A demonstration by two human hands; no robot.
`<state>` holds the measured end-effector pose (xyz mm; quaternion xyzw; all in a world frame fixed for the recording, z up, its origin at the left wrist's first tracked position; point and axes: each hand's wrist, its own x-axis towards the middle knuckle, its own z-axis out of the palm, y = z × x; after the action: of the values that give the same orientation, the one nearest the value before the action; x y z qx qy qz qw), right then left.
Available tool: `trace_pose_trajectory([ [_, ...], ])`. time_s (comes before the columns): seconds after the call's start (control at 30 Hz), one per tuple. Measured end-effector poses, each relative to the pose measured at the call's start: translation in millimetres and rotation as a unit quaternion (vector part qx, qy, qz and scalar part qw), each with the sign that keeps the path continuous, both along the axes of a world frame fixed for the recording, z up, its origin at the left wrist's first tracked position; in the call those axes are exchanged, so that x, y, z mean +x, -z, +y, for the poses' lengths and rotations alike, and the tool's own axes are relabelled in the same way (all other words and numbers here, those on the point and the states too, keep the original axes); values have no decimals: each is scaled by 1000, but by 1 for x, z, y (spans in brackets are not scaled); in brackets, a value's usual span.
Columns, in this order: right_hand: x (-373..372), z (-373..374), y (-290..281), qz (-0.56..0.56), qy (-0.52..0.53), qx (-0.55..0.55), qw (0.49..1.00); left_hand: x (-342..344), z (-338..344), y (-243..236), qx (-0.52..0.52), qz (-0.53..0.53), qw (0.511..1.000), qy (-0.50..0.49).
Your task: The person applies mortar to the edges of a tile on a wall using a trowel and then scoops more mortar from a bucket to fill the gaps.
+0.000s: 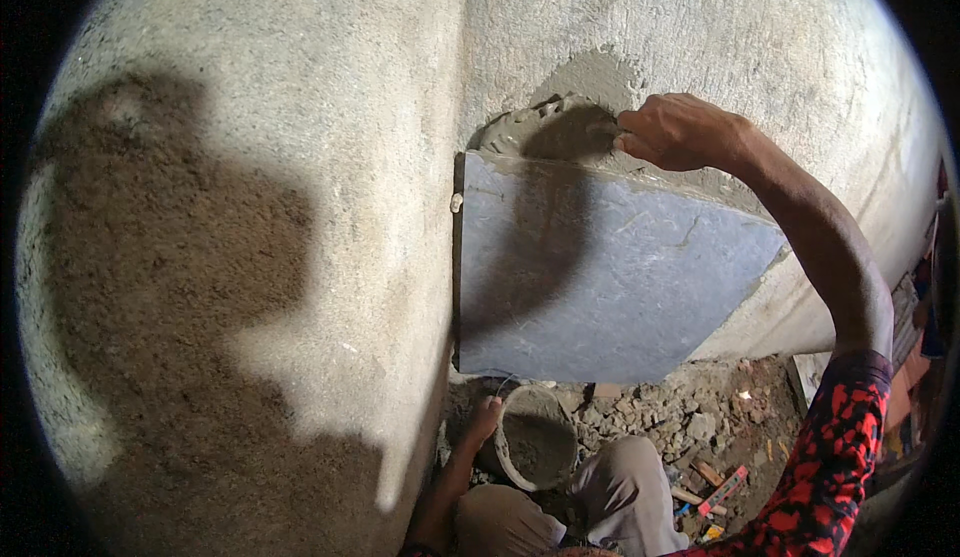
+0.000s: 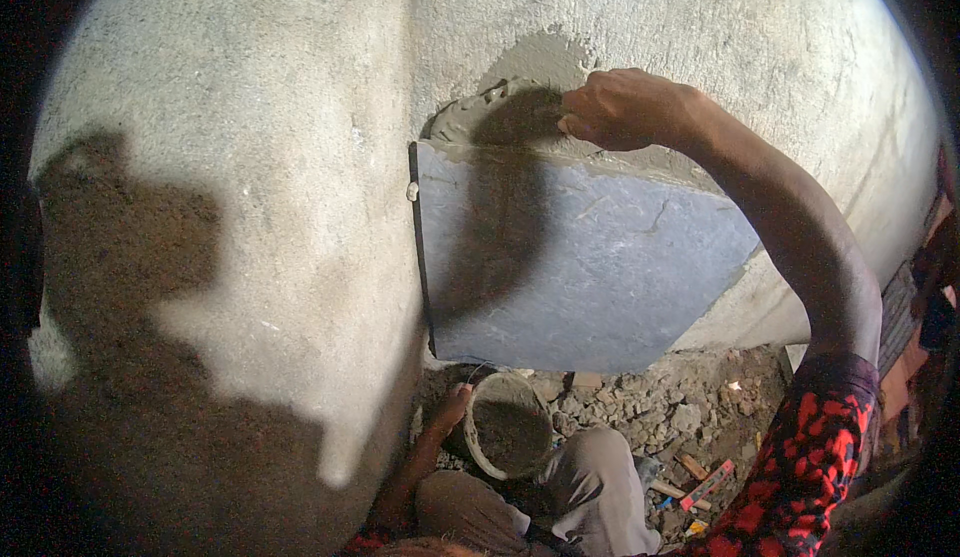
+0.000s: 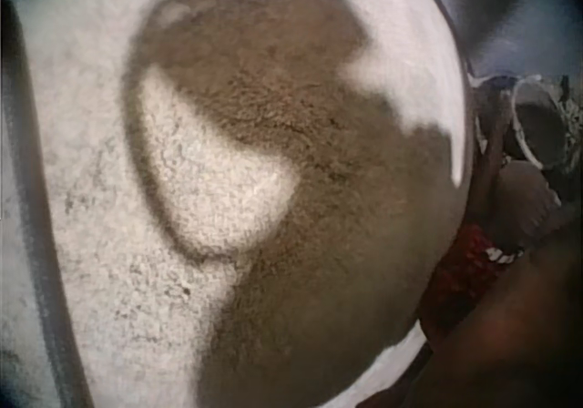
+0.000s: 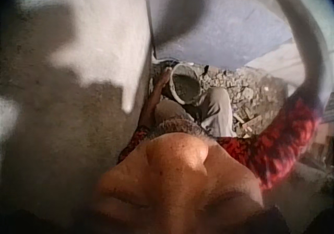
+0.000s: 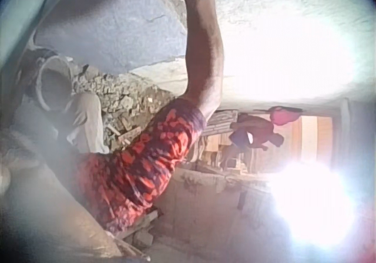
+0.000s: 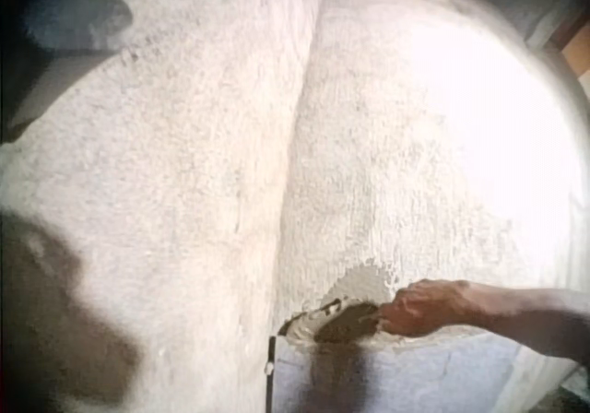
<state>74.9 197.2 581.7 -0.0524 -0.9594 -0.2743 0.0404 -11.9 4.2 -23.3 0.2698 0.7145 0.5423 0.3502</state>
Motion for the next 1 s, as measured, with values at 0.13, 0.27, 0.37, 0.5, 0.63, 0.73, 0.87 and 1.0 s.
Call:
trace_pose_trajectory([
  [0.13, 10, 13, 8, -3, 35, 5, 999, -1, -1, -10, -28, -7, 999, 45],
  [0.27, 23, 22, 9, 38, 48, -66, 996, -8, -11, 34, -32, 11, 999, -3],
  [0.37, 39, 44, 10, 42, 87, -108, 989, -25, -17, 47, -101, -20, 995, 6],
  [0.5, 95, 73, -2, 73, 96, -57, 991, 12, 3, -8, -68, -3, 998, 7],
  [0.63, 124, 75, 12, 159, 117, -30, 980, -2, -16, -3, -22, 143, 989, 25],
  [0.73, 129, 65, 39, 209, 73, -48, 974, -4, -17, -12, 28, 56, 998, -18],
  [0.87, 101, 31, 65, 231, 20, 9, 973, 5, -15, -28, -15, 30, 999, -7],
  [1.0, 57, -9, 75, 213, 64, 18, 975, 7, -11, -32, 22, 49, 999, -9],
])
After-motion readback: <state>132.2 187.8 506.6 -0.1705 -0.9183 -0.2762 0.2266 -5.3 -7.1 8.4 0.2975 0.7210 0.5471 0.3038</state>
